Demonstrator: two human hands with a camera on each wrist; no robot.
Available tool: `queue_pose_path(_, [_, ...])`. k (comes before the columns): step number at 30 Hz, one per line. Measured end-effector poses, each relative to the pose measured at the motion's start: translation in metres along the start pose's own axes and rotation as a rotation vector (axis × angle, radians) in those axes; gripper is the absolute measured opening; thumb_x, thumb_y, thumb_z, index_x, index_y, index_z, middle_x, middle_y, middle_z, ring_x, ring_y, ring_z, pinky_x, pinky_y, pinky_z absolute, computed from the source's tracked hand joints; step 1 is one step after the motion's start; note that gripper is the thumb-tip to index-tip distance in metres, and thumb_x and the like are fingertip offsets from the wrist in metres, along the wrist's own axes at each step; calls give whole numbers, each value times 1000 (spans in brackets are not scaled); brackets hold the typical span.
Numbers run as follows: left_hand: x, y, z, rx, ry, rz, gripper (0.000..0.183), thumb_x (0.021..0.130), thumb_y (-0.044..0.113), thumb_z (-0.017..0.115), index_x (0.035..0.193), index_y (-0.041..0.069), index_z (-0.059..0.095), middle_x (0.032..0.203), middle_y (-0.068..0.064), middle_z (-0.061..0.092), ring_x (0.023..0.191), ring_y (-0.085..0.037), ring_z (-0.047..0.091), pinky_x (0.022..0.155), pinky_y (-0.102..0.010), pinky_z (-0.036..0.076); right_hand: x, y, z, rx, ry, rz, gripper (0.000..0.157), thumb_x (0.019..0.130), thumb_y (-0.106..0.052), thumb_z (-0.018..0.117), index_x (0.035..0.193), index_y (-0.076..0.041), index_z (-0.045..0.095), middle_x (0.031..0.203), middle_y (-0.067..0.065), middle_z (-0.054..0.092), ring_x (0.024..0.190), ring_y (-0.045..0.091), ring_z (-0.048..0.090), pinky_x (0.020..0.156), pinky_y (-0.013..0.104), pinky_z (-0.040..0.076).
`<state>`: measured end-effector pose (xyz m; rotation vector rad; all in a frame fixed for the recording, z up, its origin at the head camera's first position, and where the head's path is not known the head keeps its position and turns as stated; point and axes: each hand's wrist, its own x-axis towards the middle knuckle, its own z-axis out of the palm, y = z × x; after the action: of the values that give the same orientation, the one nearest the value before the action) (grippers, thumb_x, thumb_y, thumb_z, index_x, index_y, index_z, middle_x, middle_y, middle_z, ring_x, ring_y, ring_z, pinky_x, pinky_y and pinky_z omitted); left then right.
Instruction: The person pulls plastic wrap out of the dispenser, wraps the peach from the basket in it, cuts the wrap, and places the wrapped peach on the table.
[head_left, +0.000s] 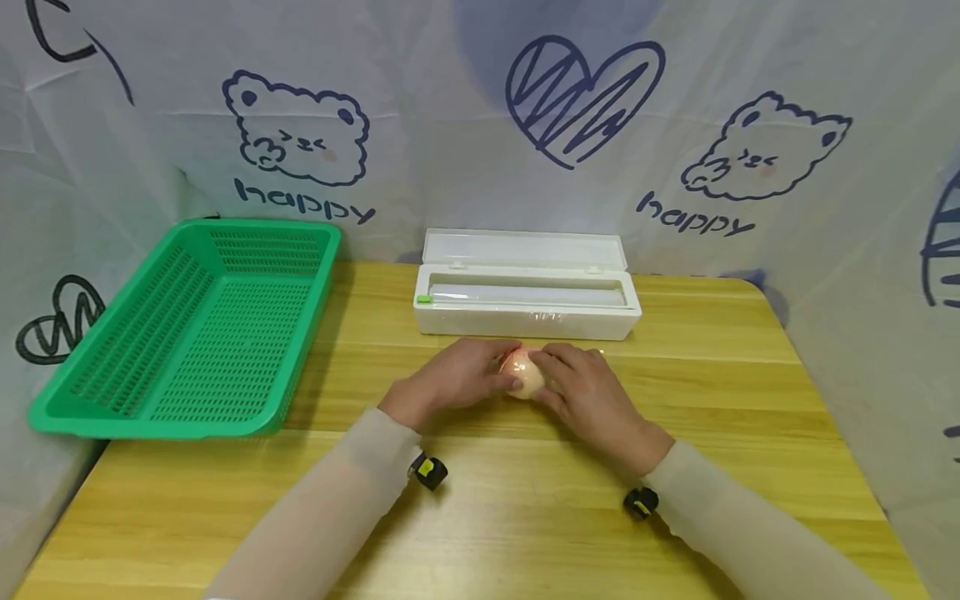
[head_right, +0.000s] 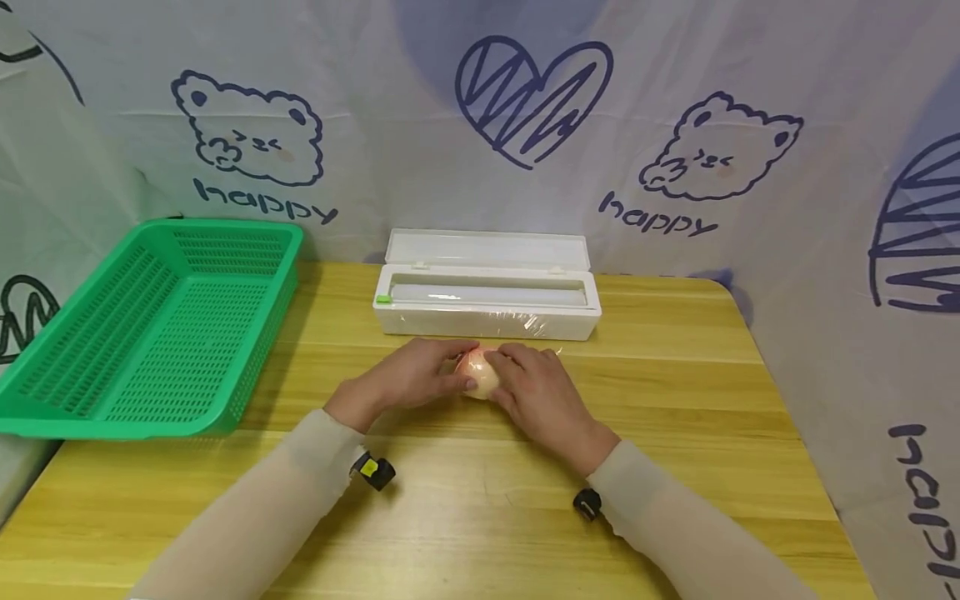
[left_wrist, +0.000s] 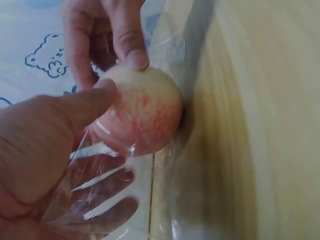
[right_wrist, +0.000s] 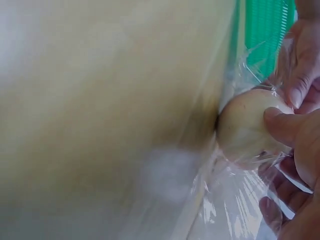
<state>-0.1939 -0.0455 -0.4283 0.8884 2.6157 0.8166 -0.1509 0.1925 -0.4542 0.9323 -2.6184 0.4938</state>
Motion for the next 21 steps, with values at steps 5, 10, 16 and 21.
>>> queue_pose_path(5, [-11, 2, 7, 145, 219, 33, 47, 100, 36, 74, 140, 11, 66, 138, -8, 69, 131, -32, 59, 115, -47, 44, 9, 2, -4, -11, -56, 60, 51, 91, -26, 85, 135, -5, 68, 127, 13, 68, 117, 33, 66, 92, 51, 52])
queue_pose_path(10, [-21, 3, 20, 344, 447, 171, 30, 98, 33, 77, 123, 15, 73, 121, -5, 72, 119, -30, 62, 101, -49, 50, 14, 6, -7, -2, -111, 93, 52, 93, -27, 83, 137, -4, 67, 129, 14, 68, 118, 34, 66, 97, 55, 52])
queue_pose_path(16, [-20, -2, 37, 427, 447, 267, 39, 90, 22, 85, 123, 16, 65, 125, -7, 67, 124, -30, 60, 107, -51, 48, 20, 12, -8, 61, -160, 142, 53, 95, -29, 81, 139, -3, 65, 132, 15, 66, 123, 35, 63, 106, 56, 50])
queue_pose_path(21, [-12, -2, 42, 411, 409, 277, 47, 87, 15, 84, 127, 11, 59, 130, -13, 62, 120, -31, 61, 106, -47, 51, 23, 18, -8, 136, -166, 169, 54, 95, -28, 80, 140, -3, 64, 135, 14, 65, 126, 34, 63, 108, 53, 50])
